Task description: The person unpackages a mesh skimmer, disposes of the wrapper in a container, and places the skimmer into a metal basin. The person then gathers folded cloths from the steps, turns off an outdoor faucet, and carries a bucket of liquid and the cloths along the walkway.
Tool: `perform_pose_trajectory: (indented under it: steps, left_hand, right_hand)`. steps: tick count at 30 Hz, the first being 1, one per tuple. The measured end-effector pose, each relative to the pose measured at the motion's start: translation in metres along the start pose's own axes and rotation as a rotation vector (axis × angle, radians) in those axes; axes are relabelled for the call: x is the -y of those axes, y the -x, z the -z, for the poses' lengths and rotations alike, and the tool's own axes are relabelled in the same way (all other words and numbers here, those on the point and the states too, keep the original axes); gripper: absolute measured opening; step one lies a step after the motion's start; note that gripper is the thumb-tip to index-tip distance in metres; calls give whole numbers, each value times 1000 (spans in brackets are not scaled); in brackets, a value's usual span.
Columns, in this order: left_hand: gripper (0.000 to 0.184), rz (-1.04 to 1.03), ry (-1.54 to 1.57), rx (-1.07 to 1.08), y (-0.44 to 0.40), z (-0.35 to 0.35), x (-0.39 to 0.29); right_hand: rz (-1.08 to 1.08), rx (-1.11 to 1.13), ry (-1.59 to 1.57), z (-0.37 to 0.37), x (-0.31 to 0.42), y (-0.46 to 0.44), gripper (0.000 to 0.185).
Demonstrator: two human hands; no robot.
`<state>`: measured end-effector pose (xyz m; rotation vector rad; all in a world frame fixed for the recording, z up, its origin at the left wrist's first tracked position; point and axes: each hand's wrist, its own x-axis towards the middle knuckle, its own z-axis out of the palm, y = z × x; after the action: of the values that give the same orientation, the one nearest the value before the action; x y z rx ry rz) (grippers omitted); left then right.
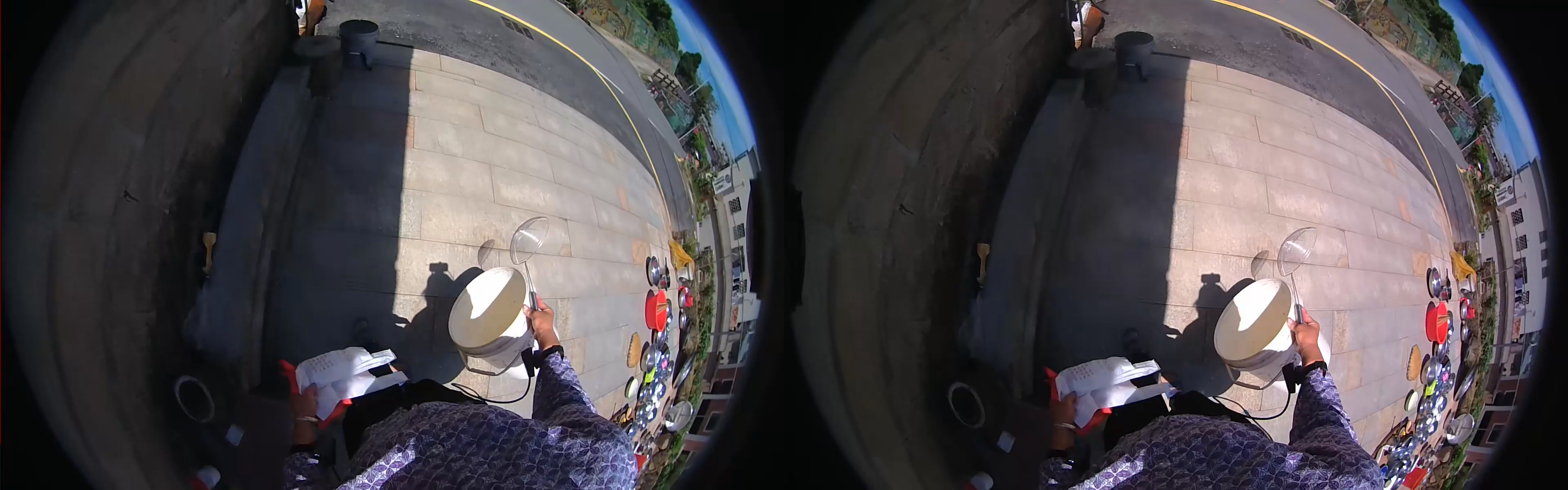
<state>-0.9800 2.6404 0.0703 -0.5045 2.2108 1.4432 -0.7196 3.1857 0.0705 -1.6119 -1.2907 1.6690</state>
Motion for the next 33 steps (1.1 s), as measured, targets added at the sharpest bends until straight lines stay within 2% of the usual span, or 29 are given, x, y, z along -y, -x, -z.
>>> perform_pose_trajectory:
  steps: [2,3,4,6,7,8,10,11,13,16,17,18,19,20,21,22,25,26,27,28,29,31,33]
  left_hand:
    - [26,207,-260,53,-47,-19,-38]
    - [24,43,-167,-22,-75,-24,-9]
    - [24,44,-181,-14,-95,-25,-28]
    - [16,122,-213,12,-147,-49,-71]
    - [13,131,-257,28,-173,-60,-85]
    - [11,139,-301,44,-195,-71,-109]
    - [17,80,-249,83,-229,-83,-152]
    - [27,160,-366,102,-255,-89,-164]
    - [27,135,-427,121,-292,-102,-207]
    - [28,142,-431,138,-341,-136,-280]
    - [29,59,-466,57,-352,-145,-300]
    - [29,-19,-507,-21,-364,-154,-314]
    - [31,8,-714,-5,-402,-158,-308]
    - [33,49,-554,39,-427,-160,-300]
    - [34,10,-602,-2,-447,-169,-316]
    - [34,-22,-665,-34,-459,-171,-335]
    - [36,49,-639,-65,-470,-187,-396]
    - [36,67,-636,-66,-484,-191,-395]
    - [37,22,-551,-62,-505,-188,-389]
    - [39,-28,-462,-58,-533,-192,-393]
    - [42,132,-594,-45,-556,-197,-400]
    - [42,119,-591,-46,-611,-203,-380]
    - [42,102,-591,-44,-653,-224,-385]
  right_hand:
    - [-11,-113,227,-14,20,-35,49]
    - [-46,-90,250,-7,27,-40,47]
    - [-91,-70,273,-15,45,-41,46]
    - [19,-232,112,-4,17,-95,44]
    - [-22,-227,56,-12,36,-97,46]
    - [24,-251,142,-11,38,-114,45]
    - [4,-316,144,-12,44,-127,43]
    - [-4,-322,138,-23,54,-131,43]
    - [-65,-432,106,-39,67,-143,42]
    - [-39,-435,82,-63,72,-192,44]
    - [-73,-454,104,-70,72,-210,46]
    - [-82,-457,106,-85,73,-226,46]
    - [-122,-464,84,-94,75,-243,46]
    - [-146,-462,57,-109,84,-272,46]
    - [-140,-486,148,-121,80,-303,47]
    - [-229,-336,162,-137,100,-311,41]
    - [-120,-359,53,-197,132,-364,26]
    - [-90,-368,11,-221,146,-384,22]
    - [-163,-394,114,-254,185,-388,27]
    - [-192,-310,45,-283,213,-407,35]
    - [-132,-307,27,-305,225,-437,37]
    - [-67,-302,17,-349,255,-488,38]
    - [-18,-265,139,-400,295,-533,37]
